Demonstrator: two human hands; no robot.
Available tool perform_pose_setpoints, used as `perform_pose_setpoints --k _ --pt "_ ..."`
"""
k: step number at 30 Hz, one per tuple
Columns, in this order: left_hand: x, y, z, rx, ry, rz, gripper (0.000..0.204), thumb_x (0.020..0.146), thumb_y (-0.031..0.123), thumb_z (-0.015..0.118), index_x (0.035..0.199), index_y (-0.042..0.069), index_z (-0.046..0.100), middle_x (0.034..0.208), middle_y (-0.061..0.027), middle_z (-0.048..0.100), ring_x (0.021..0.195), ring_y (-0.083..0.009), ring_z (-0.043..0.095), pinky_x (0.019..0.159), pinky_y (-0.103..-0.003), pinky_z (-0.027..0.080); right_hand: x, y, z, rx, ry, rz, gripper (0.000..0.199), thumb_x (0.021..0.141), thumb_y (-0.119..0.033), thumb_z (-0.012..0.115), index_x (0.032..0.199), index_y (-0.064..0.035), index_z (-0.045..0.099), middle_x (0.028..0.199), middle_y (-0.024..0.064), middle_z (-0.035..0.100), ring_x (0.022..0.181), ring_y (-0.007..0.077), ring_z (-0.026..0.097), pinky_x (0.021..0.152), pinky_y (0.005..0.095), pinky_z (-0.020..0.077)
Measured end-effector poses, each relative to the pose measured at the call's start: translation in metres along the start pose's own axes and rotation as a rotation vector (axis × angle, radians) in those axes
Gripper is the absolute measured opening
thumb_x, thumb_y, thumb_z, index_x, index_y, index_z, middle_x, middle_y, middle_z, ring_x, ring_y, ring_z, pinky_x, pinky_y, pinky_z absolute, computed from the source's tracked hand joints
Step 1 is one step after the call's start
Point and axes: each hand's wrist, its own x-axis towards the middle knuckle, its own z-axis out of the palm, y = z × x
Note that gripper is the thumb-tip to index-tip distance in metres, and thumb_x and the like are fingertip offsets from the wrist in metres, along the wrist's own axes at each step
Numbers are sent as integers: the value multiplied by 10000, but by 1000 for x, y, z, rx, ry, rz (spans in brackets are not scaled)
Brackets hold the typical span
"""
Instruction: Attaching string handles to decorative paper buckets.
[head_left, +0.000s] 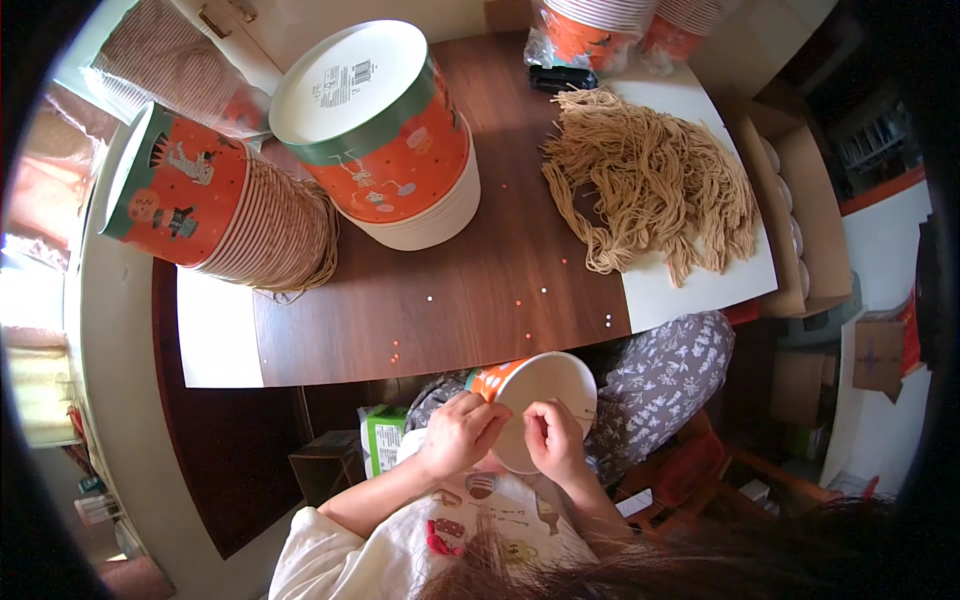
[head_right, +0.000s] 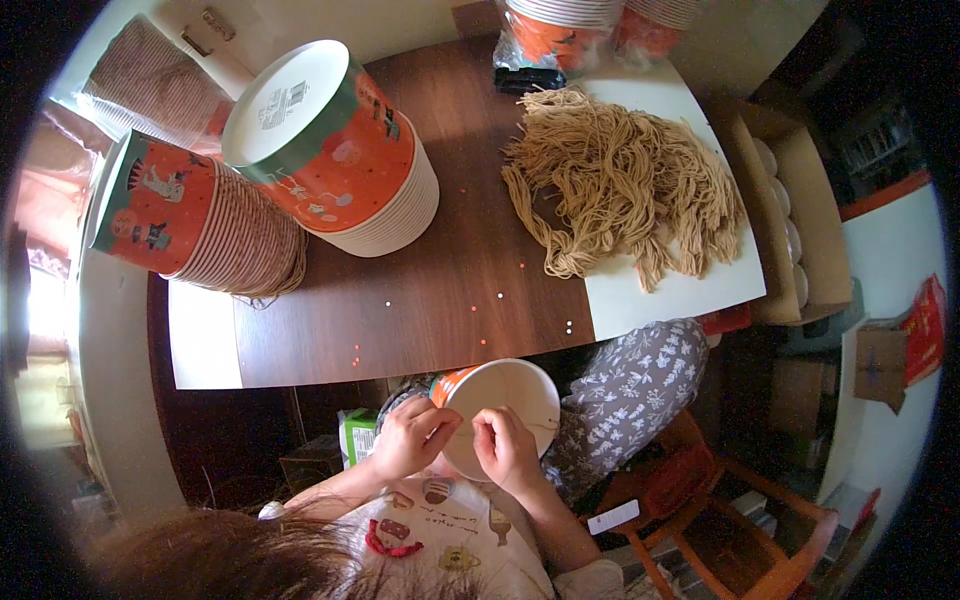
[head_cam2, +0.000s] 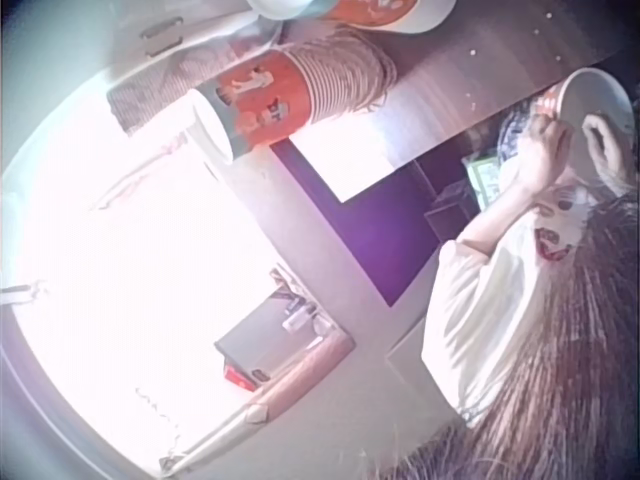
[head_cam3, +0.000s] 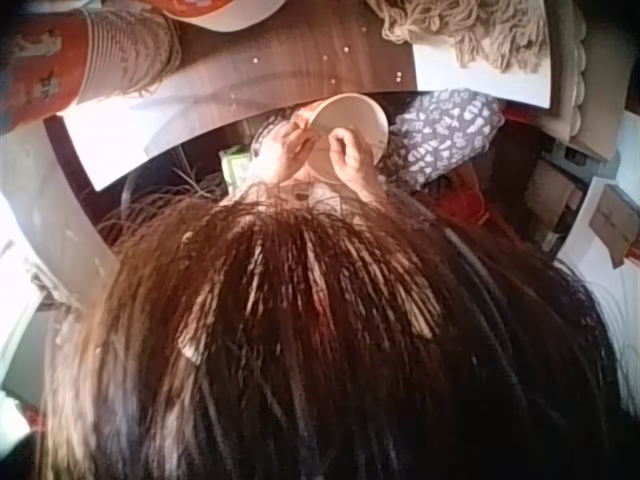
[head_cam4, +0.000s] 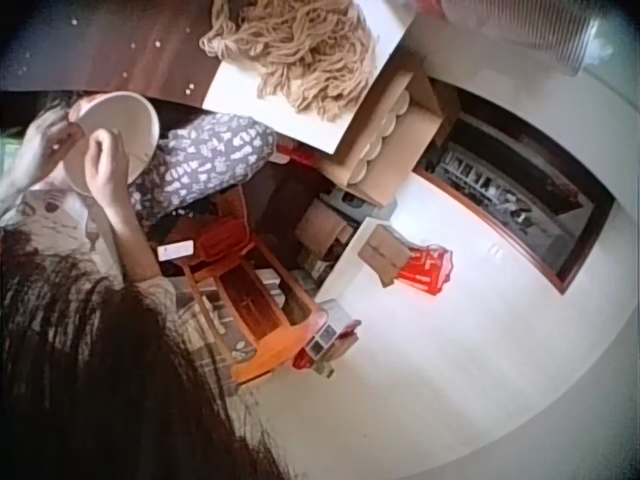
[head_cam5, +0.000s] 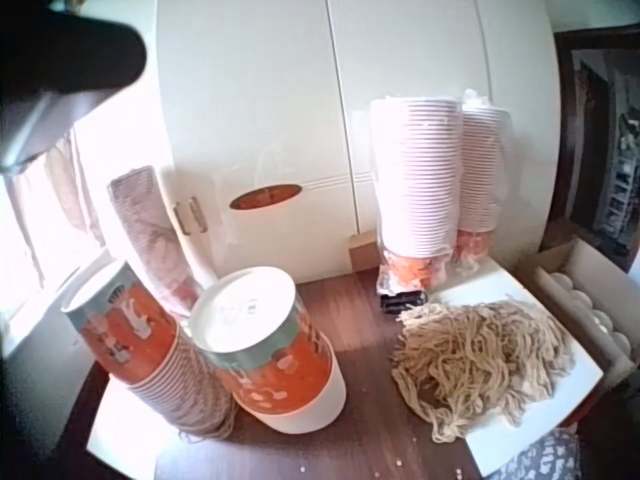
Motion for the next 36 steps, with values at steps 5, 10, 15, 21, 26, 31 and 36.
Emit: perform_pose_setpoints --k 5,10,15,21,26,31,36 --pt "3 -3 -9 -18 -60 19 76 724 92 637 794 68 621 672 -71 530 624 -245 552 552 -347 467 7 1 -9 97 -47 11 127 784 -12 581 890 -22 512 746 114 547 654 255 574 560 326 451" --pt "4 -4 -9 -6 -77 28 91 719 104 642 797 65 619 695 -73 530 644 -244 553 577 -340 470 15 -9 -22 -10 -247 67 99 758 -27 601 836 -27 540 763 103 571 699 258 586 599 334 458" --pt "4 -2 -9 29 -87 37 103 710 124 649 790 70 613 713 -67 522 671 -242 550 604 -334 471 17 -9 -19 -41 -215 31 79 749 -22 598 804 -31 542 744 105 563 697 277 575 597 358 453" --pt "2 -4 -3 14 -53 21 95 719 116 640 794 67 610 711 -68 527 675 -249 553 587 -343 470 12 -5 -13 -31 -146 8 75 754 -17 593 803 -21 537 728 109 552 692 283 565 592 360 447" --pt "2 -7 -4 -27 -62 9 95 719 115 643 792 63 610 699 -77 536 654 -255 555 574 -353 470 10 -3 -14 65 -132 73 110 751 8 593 852 -15 555 770 101 567 713 251 581 580 328 454" --pt "2 -5 -3 -68 -63 -6 95 715 113 646 786 60 611 696 -83 543 636 -262 558 570 -358 470 14 -5 -20 179 -128 175 158 719 -7 624 871 -24 588 848 76 562 757 191 583 629 281 476" --pt "3 -3 -4 -79 -74 -26 102 710 113 649 791 60 615 710 -83 553 655 -263 565 577 -360 473 14 -1 -12 133 -122 37 152 698 -21 670 837 -28 608 872 44 553 711 117 542 580 221 437"
